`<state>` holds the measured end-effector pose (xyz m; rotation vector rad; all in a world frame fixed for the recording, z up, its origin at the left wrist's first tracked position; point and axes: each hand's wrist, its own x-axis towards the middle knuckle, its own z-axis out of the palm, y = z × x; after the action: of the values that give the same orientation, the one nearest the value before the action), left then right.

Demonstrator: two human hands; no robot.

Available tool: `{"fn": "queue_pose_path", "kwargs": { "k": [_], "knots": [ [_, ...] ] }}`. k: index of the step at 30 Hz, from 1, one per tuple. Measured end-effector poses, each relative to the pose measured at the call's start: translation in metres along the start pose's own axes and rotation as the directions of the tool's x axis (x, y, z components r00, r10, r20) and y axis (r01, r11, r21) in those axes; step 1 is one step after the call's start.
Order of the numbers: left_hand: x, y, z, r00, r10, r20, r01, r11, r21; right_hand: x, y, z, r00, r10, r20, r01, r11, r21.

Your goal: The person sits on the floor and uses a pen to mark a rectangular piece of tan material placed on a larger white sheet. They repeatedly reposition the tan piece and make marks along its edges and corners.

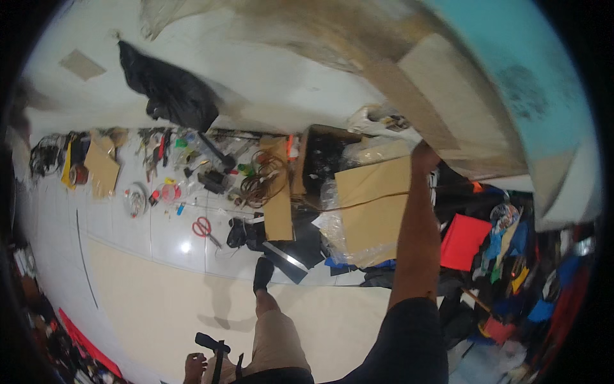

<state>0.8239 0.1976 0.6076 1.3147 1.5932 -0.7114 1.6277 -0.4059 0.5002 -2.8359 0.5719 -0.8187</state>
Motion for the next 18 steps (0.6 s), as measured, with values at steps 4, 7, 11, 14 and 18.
{"fn": "queue_pose_path", "kwargs": {
  "k": [4, 7, 11, 14, 18],
  "knots": [
    [0.012, -0.001, -0.005, 0.993, -0.076, -0.091, 0.08, 0.996, 0.04, 0.039, 0.024, 0.048, 0.898, -0.431, 0.088, 0.438, 0.894, -0.093],
    [-0.012, 0.006, -0.014, 0.984, -0.037, -0.175, 0.047, 0.998, 0.052, 0.019, 0.001, 0.081, 0.919, -0.246, 0.309, 0.264, 0.964, -0.02],
    [-0.02, 0.007, -0.026, 0.984, -0.051, -0.172, 0.062, 0.996, 0.058, 0.03, 0.011, 0.09, 0.866, -0.189, 0.464, 0.245, 0.967, -0.063],
    [-0.023, -0.007, -0.023, 0.98, -0.094, -0.176, 0.107, 0.992, 0.063, 0.052, 0.019, 0.106, 0.826, -0.308, 0.471, 0.408, 0.904, -0.124],
    [-0.019, -0.011, -0.01, 0.983, -0.041, -0.177, 0.043, 0.999, 0.003, 0.08, 0.036, 0.124, 0.8, -0.325, 0.505, 0.453, 0.878, -0.153]
  ]
}}
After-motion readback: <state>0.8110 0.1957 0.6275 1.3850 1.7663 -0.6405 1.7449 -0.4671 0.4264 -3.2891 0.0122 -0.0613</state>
